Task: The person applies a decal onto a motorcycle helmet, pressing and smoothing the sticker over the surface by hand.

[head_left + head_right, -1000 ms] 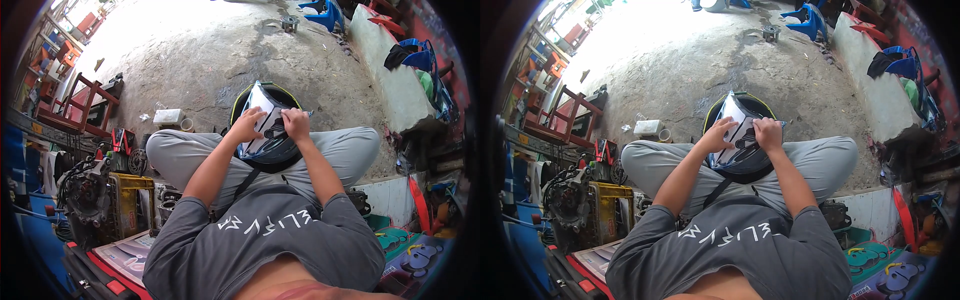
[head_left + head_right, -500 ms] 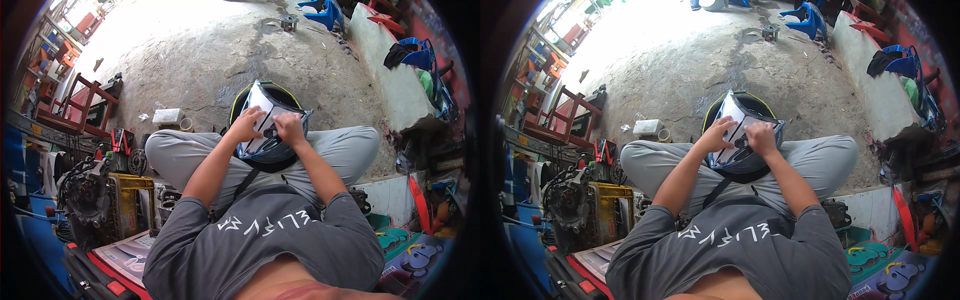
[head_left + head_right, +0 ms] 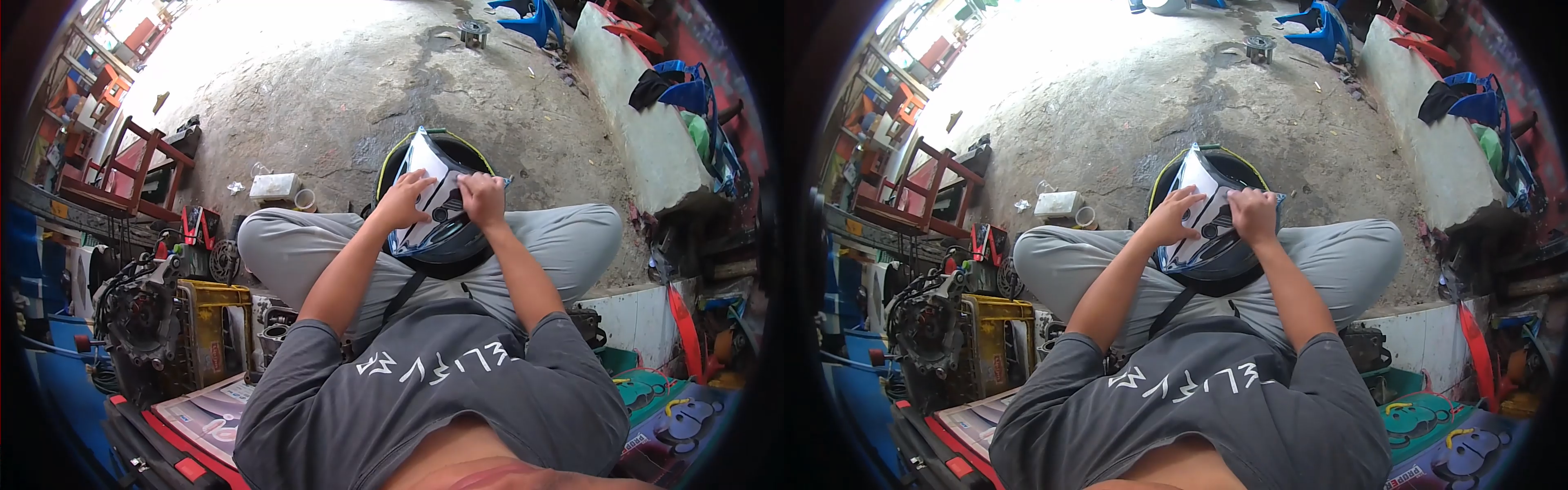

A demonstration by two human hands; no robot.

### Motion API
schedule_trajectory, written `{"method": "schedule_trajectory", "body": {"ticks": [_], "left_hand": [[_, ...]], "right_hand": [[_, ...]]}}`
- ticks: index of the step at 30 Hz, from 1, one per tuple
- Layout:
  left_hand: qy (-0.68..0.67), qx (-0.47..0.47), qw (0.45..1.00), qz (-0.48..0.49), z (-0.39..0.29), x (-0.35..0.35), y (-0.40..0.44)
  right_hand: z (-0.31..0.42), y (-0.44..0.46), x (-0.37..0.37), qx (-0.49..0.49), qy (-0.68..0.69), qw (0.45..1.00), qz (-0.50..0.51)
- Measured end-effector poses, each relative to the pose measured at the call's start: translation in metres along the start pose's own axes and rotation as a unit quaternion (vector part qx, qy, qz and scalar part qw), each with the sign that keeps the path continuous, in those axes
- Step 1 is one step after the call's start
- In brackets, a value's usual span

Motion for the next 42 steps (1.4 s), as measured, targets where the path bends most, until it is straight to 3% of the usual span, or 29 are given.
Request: {"method": "schedule_trajectory", "body": {"ticks": [5, 8, 10, 12, 15, 19, 23, 26, 28, 30, 33, 36, 37, 40, 41, 42], "left_hand": [[-0.005, 0.003, 1.000, 0.015, -0.002, 0.000, 0.001], [-0.007, 0.006, 1.000, 0.010, -0.002, 0.001, -0.001], [-0.011, 0.005, 1.000, 0.014, -0.003, 0.001, 0.000], [-0.009, 0.008, 1.000, 0.019, -0.003, 0.000, 0.002], [-0.005, 0.006, 1.000, 0.017, -0.002, 0.000, 0.001], [-0.007, 0.011, 1.000, 0.017, -0.004, 0.002, -0.001], [-0.002, 0.012, 1.000, 0.021, -0.003, 0.000, 0.001], [-0.005, 0.009, 1.000, 0.017, -0.001, 0.000, 0.000], [-0.004, 0.010, 1.000, 0.014, -0.002, 0.002, -0.002], [-0.002, 0.008, 1.000, 0.016, -0.004, 0.001, 0.001], [0.009, 0.000, 1.000, 0.003, -0.003, 0.001, 0.001], [-0.005, 0.004, 1.000, 0.003, -0.001, 0.000, -0.002], [-0.009, 0.005, 1.000, 0.006, -0.001, 0.000, -0.002], [-0.008, 0.016, 1.000, 0.016, -0.002, 0.001, 0.000], [-0.006, 0.018, 1.000, 0.020, -0.002, 0.001, 0.000], [-0.006, 0.016, 1.000, 0.019, -0.002, -0.001, -0.001]], "right_hand": [[0.018, -0.013, -0.004, 0.062, 0.065, 0.996, 0.028], [0.015, -0.007, 0.003, 0.058, -0.007, 0.998, 0.024], [0.002, 0.001, 0.007, -0.004, 0.000, 0.999, -0.032], [0.011, -0.002, 0.003, 0.054, -0.027, 0.998, -0.006], [0.033, -0.015, 0.001, 0.152, 0.044, 0.987, 0.015], [0.008, 0.001, 0.001, 0.024, -0.035, 0.999, 0.003], [0.020, -0.009, -0.003, 0.126, 0.049, 0.990, 0.038], [0.024, -0.005, 0.005, 0.128, 0.016, 0.989, 0.072], [0.007, 0.008, 0.008, 0.042, -0.044, 0.998, 0.002], [0.012, 0.006, 0.008, 0.076, -0.063, 0.995, -0.013], [0.033, -0.011, 0.002, 0.163, 0.055, 0.985, 0.010], [0.012, 0.007, 0.006, 0.083, -0.054, 0.995, 0.017], [0.002, 0.014, 0.007, 0.006, -0.095, 0.995, 0.014], [0.009, 0.011, 0.004, 0.114, -0.091, 0.988, 0.057], [0.019, 0.000, 0.001, 0.204, -0.035, 0.977, 0.057], [0.017, -0.003, 0.001, 0.198, -0.039, 0.978, 0.056]]}}
Point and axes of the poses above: each hand's wrist, its own y-axis towards the middle knuckle, its own x-axis out of the back of the hand, z = x × y, the point moved 4 cm from there along y, towards the middle knuckle, and after that the axes turned 7 degrees about -y, right-handed, at the moved point
